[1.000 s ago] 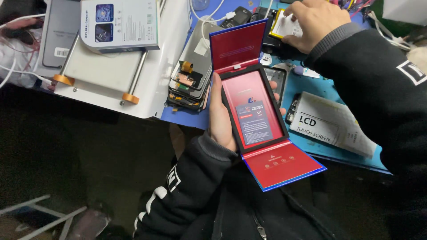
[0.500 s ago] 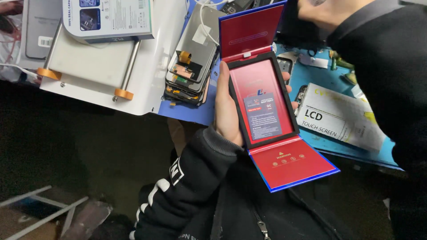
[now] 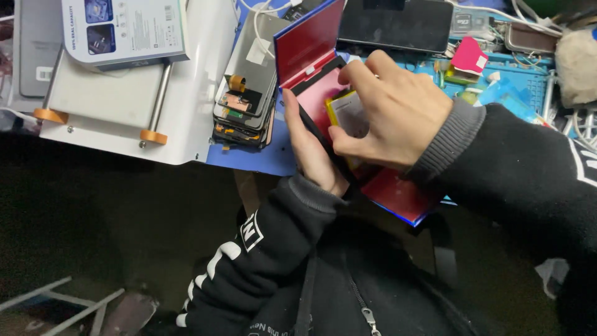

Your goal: Unboxing and preparing a new replacement battery for a mobile phone.

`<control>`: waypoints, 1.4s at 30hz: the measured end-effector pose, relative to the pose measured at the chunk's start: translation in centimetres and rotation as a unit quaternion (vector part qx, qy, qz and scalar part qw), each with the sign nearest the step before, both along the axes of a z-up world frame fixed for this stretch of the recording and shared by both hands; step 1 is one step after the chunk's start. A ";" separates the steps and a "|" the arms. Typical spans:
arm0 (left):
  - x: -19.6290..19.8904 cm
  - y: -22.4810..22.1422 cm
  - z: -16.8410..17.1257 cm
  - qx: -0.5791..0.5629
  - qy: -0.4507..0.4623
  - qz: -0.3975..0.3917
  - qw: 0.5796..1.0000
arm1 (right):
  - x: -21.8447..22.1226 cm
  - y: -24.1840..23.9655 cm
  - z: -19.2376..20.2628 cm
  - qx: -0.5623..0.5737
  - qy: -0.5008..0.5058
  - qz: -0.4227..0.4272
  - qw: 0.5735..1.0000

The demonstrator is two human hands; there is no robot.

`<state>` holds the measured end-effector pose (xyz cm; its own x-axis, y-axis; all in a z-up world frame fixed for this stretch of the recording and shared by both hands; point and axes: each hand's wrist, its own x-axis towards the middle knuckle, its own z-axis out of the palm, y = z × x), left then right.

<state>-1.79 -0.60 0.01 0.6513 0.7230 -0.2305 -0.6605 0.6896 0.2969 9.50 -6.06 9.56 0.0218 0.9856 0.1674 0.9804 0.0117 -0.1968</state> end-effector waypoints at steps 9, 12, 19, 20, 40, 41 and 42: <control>0.0 0.0 -1.2 0.013 -0.065 -0.073 0.995 | 0.8 -1.9 2.7 -0.050 -0.044 0.024 0.998; -0.3 0.1 -1.7 0.036 -0.136 -0.093 0.986 | 2.4 -2.9 5.2 -0.036 -0.035 0.008 0.999; -0.7 0.3 -0.7 0.011 -0.179 -0.120 0.976 | 5.8 -5.5 3.9 -0.017 0.083 -0.022 0.996; -0.5 0.2 -0.9 0.011 -0.179 -0.123 0.976 | 5.7 -5.2 3.4 -0.017 0.083 -0.026 0.996; -0.1 1.1 -1.2 0.016 -0.122 -0.104 0.987 | 6.7 -8.9 -1.5 -0.105 0.340 0.120 0.927; -0.2 1.0 -1.2 0.016 -0.122 -0.109 0.986 | 6.2 -9.0 -2.3 -0.104 0.340 0.115 0.928; -0.2 0.9 -1.0 0.021 -0.127 -0.109 0.986 | 5.8 -9.1 -3.0 -0.087 0.355 0.085 0.927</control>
